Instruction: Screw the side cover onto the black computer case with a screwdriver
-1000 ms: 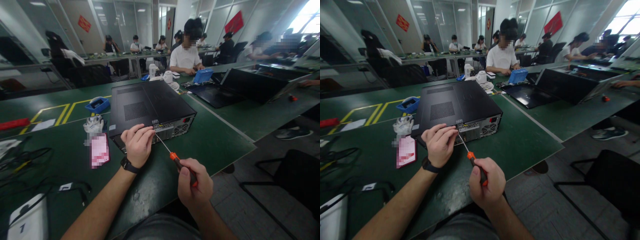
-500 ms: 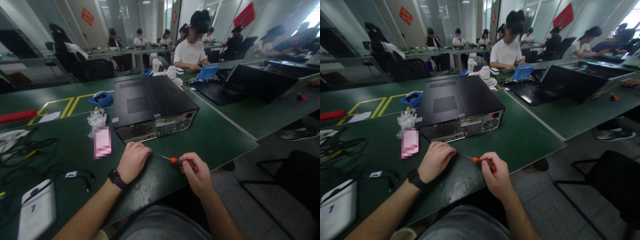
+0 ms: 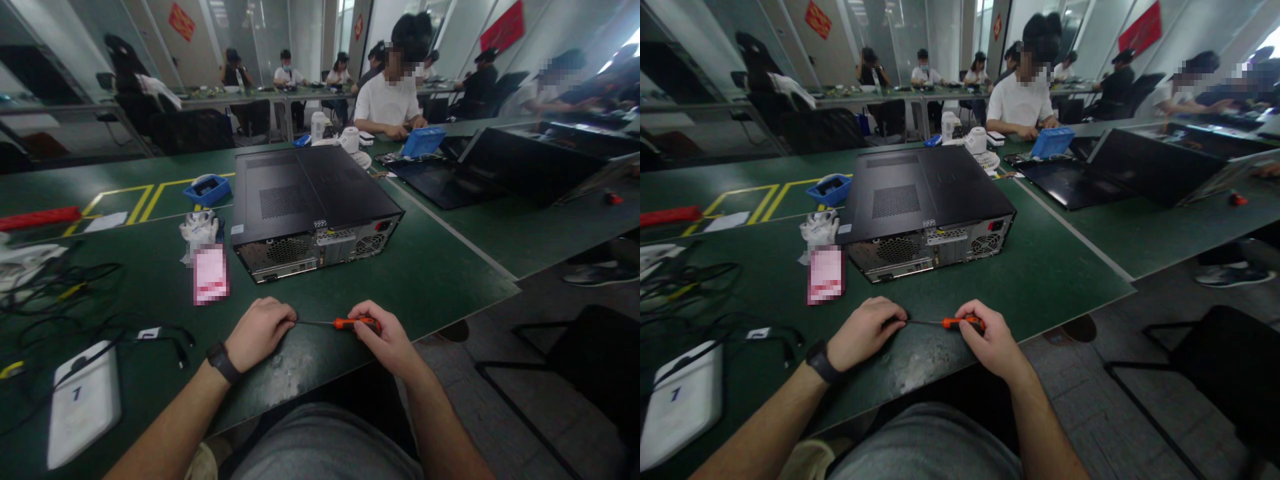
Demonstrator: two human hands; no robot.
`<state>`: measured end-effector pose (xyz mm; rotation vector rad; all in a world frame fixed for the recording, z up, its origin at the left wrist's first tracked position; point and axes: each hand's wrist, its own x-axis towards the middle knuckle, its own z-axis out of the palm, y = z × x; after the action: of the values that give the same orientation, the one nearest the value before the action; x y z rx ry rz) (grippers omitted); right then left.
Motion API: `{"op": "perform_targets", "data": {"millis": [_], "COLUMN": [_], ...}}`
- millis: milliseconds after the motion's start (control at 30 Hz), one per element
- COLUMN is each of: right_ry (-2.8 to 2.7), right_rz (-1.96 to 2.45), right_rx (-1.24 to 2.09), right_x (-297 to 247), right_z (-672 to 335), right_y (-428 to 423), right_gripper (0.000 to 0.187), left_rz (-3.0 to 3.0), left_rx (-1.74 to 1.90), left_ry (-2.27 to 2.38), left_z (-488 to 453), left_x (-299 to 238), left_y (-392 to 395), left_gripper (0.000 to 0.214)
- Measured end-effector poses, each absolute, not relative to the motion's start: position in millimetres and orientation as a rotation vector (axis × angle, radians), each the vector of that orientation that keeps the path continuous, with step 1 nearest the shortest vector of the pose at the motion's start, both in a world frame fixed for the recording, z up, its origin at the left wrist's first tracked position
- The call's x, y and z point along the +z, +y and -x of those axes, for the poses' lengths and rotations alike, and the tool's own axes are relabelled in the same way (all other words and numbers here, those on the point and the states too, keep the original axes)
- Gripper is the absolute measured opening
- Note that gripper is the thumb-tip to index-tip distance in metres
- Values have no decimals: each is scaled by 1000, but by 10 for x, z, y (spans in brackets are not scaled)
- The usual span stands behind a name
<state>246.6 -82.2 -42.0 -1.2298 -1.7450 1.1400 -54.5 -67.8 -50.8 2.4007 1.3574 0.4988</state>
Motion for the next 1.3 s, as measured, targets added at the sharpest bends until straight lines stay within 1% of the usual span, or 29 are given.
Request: {"op": "perform_targets", "data": {"millis": [200,533,733,1033,1300], "right_ry": [-1838,-1931,-1930,-1935,-1942], "right_rz": [1184,1122,1104,1110,1131], "right_rx": [1118,1035,1029,1024,1016], "right_x": [-490,-584,-560,-514,-527], "right_z": [-2489,-2520,-2506,-2488,-2490], "right_y": [-789,-789,-780,-787,-792], "right_gripper": [15,13,14,16,15], "left_rz": [-2336,-2258,-2253,-2240,-2191], "left_rx": [591,723,744,761,753], "left_ry": [1338,1340,1333,1338,1350], "left_z": [612,640,635,629,623], "left_x": [-530,-593,-595,-616,-589], "left_y": [-682,-735,-753,-758,-763], "left_gripper": [10,6,7,3,6]}}
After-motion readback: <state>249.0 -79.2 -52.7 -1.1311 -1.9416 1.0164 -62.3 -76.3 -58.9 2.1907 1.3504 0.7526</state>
